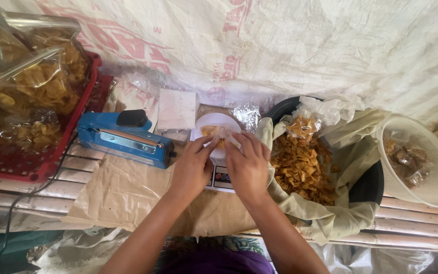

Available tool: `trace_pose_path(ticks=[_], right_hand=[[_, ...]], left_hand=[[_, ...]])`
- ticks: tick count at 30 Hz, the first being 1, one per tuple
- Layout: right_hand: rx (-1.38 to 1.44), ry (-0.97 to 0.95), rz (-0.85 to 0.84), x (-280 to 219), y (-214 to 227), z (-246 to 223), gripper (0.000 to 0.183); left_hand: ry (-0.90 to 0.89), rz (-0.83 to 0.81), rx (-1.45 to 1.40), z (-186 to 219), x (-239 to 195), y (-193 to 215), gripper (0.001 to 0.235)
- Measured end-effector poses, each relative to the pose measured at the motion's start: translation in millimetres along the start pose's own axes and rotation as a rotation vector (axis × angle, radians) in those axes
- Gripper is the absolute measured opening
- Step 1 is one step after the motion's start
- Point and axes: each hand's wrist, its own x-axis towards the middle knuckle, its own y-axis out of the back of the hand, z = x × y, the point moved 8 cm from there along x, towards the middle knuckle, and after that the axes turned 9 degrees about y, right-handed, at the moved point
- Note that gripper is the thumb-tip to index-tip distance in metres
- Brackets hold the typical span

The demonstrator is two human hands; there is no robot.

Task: The person scoops dried orange chips from a large cloth bag into small plastic bags. They place the filled bags on a digital scale to weigh them, then use a blue heat sealer to seal the bags. The sealed packages are placed into a red basket.

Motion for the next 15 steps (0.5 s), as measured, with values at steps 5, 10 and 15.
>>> trace_pose_path(ticks=[5,10,15], right_hand=[[0.073,-0.195,-0.037,-17.0,51.8,34.2,0.015],[-0.047,-0.336,0.076,-29.3,110.1,85.6,0.01],[0.033,-0.631,0.092,-61.3,115.2,131.8,0.016]], left_hand=[[0.0,-0.033,-0.054,3.1,-2.4,5.3,0.048],[-0.041,-0.002,-0.044,8.0,-1.4,11.9,0.046],[-0.029,0.008,-0.076,5.1,-1.3,14.6,0.045]])
